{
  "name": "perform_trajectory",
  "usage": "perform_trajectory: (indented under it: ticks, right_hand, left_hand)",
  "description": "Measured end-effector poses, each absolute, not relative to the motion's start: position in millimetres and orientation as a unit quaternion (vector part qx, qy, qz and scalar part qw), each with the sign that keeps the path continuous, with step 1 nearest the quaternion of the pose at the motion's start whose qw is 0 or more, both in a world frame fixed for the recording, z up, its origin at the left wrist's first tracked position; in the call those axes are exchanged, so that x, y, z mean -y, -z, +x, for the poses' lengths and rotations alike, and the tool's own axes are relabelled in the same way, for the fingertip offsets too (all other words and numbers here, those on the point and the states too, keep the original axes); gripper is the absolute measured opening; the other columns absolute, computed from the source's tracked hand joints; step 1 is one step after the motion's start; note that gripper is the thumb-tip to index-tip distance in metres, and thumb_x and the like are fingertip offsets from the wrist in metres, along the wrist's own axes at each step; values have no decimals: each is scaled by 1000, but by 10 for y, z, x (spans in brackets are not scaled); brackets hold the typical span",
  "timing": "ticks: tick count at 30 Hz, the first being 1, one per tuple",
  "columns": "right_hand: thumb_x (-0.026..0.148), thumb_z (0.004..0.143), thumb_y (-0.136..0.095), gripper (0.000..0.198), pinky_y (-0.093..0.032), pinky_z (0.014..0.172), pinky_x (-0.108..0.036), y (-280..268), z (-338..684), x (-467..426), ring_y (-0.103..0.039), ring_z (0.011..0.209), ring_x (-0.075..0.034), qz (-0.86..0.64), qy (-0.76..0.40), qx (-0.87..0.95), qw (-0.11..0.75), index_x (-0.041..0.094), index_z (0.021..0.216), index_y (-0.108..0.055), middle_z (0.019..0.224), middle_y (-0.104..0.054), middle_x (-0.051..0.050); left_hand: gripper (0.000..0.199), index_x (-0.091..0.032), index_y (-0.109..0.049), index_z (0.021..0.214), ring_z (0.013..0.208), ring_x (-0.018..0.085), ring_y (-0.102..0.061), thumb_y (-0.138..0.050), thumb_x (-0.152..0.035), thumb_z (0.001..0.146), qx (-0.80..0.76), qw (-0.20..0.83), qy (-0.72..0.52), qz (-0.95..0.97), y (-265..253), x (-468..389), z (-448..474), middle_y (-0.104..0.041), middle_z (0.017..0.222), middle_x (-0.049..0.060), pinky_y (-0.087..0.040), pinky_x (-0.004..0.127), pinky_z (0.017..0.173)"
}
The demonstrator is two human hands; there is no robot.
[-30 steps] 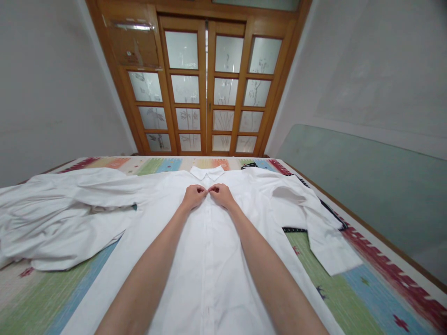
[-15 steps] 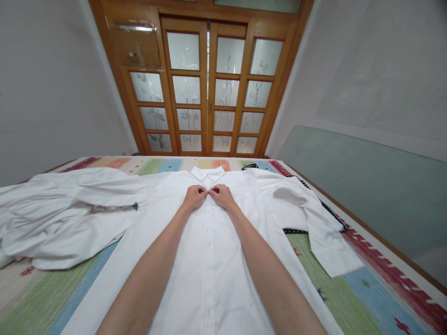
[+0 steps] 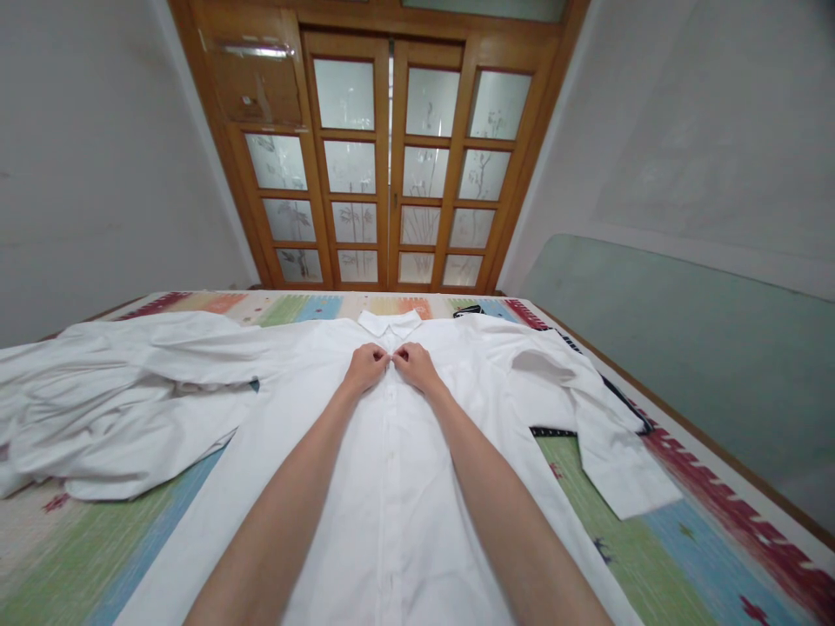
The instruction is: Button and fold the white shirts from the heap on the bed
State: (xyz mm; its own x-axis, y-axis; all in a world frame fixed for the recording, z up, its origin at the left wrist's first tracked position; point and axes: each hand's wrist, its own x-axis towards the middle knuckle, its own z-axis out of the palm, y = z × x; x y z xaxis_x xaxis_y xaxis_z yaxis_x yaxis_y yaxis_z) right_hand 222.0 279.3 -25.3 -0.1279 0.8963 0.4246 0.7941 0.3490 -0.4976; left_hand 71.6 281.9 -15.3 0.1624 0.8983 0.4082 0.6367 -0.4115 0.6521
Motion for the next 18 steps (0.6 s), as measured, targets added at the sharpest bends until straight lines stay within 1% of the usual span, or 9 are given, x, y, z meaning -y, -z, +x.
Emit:
perform_trajectory:
  ticks: [4,8,10,12,15,16,18]
  right_hand:
    - [20,88,-58,12,-41,83,-30,246,2210,-2775,-58,91,-19,-579,-58,748,318,17,85,-69,91,-70,-7]
    - [22,91,-54,15,-40,85,-31,246,2215,-2756,-57,96,-20,-586,-42,749,306,17,89,-68,95,-69,-7]
    - [21,93,-51,17,-41,87,-32,248,2225,-2747,-56,99,-21,-593,-25,743,310,17,94,-68,98,-69,-7]
    - [20,94,-49,20,-41,90,-32,249,2233,-2737,-55,102,-22,-596,-10,739,314,17,101,-68,104,-68,-8]
    - [21,95,-48,26,-42,94,-33,237,2228,-2716,-54,109,-22,-584,-1,756,296,18,110,-69,114,-67,-9]
    - [21,95,-48,27,-42,95,-33,228,2222,-2707,-53,111,-22,-578,0,765,285,19,111,-69,117,-66,-9]
    - [21,95,-47,29,-42,97,-33,206,2206,-2691,-52,115,-21,-569,2,780,260,20,113,-70,123,-66,-8]
  left_hand:
    - [14,-17,-66,62,87,19,-61,-59,-17,74,-527,139,-389,743,158,-2836,744,-69,82,6,-45,33,91]
    - [14,-16,-68,68,96,23,-60,-58,-20,77,-581,93,-353,728,166,-2828,749,-69,89,8,-45,35,93]
    - [16,-15,-70,76,97,23,-60,-56,-21,81,-600,78,-342,719,172,-2822,734,-69,92,9,-46,36,93]
    - [19,-15,-70,89,100,23,-60,-54,-20,83,-599,68,-347,719,176,-2814,713,-70,99,10,-46,36,95]
    - [32,-17,-66,112,109,23,-58,-53,-16,83,-575,46,-347,740,173,-2780,697,-68,115,9,-44,37,100]
    - [36,-18,-64,117,114,23,-56,-51,-14,83,-566,35,-338,751,167,-2760,701,-67,120,9,-43,38,102]
    - [41,-21,-63,120,124,24,-50,-49,-9,83,-549,6,-310,777,143,-2712,722,-63,131,7,-41,40,105]
